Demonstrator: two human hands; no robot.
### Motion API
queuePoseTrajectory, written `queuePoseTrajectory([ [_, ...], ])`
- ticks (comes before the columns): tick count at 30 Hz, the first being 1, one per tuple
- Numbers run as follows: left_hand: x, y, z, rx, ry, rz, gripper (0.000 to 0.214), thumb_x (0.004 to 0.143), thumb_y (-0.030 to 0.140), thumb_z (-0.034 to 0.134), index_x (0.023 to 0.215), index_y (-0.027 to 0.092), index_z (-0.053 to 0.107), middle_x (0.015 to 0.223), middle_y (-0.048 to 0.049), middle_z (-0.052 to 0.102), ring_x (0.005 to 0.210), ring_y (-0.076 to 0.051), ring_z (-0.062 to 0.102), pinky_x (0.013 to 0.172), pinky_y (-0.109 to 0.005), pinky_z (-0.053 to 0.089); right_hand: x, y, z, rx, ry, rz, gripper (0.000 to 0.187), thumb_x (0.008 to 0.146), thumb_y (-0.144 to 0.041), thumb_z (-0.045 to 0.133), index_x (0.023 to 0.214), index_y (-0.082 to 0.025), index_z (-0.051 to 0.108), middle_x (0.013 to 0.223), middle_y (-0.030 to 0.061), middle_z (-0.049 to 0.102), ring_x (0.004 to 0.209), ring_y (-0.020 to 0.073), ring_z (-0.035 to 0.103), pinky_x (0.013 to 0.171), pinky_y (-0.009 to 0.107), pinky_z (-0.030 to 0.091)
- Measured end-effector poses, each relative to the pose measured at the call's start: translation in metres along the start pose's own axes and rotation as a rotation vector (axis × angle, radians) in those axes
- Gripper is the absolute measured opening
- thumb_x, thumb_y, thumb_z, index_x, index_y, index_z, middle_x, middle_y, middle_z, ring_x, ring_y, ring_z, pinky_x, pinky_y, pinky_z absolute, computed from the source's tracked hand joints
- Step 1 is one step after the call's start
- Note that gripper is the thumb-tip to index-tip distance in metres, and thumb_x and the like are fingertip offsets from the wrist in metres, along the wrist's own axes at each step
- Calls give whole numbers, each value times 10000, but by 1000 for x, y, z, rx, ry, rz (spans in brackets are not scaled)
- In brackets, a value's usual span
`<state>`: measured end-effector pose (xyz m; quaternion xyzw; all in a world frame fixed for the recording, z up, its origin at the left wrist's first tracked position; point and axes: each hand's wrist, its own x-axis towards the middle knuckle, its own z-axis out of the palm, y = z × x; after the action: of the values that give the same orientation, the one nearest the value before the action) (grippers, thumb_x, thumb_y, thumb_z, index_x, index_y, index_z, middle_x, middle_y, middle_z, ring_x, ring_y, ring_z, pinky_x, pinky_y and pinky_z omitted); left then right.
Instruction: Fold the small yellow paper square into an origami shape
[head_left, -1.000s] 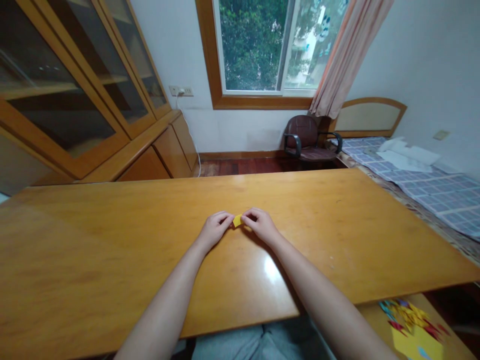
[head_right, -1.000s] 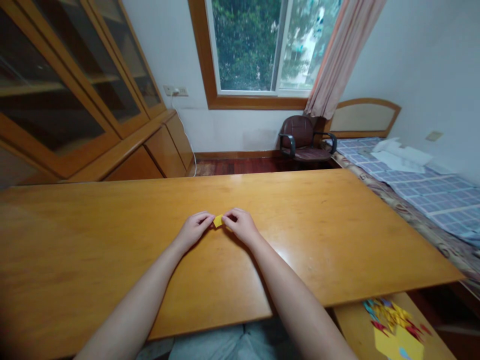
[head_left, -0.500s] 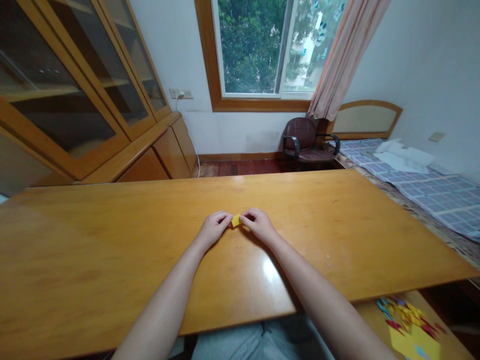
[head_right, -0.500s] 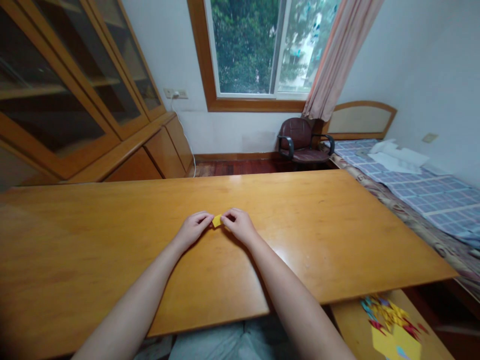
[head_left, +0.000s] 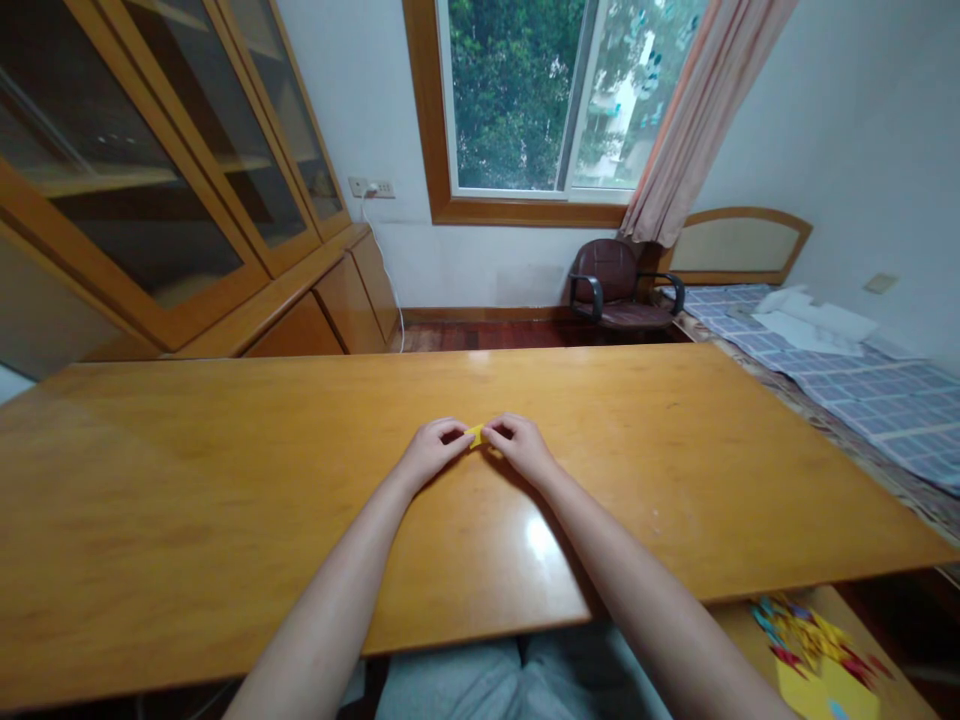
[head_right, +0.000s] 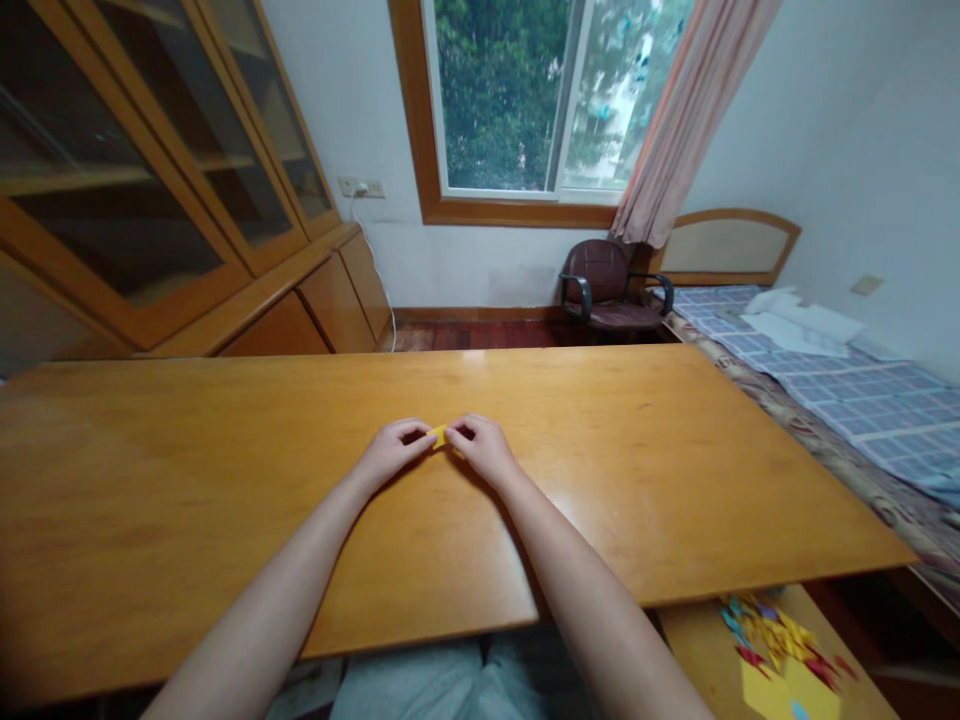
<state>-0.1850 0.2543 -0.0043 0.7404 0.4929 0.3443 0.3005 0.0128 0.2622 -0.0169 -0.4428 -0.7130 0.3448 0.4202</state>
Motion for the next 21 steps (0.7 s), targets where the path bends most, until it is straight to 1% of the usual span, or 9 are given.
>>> queuePoseTrajectory([
  [5,1,-5,1,42,-18,9,290,854,413,587,771,160,702,749,-33,660,710,-168,585,668,-270,437,1,0,0,6,-36,7,144,860,-265,640,798,-164,721,767,31,698,718,150,628,693,247,467],
  [10,1,-9,1,12,-7,16,280,847,419,589,770,176,706,773,-33,682,739,-176,606,693,-273,452,1,-2,0,-8,-34,8,162,862,-286,633,794,-169,724,758,35,702,712,151,632,695,250,475],
  [21,4,-9,0,-23,5,11,290,837,429,606,745,169,695,747,-32,684,718,-174,606,687,-269,456,1,-4,-2,-14,-44,5,153,858,-267,644,773,-168,725,745,29,702,716,155,637,708,252,468],
])
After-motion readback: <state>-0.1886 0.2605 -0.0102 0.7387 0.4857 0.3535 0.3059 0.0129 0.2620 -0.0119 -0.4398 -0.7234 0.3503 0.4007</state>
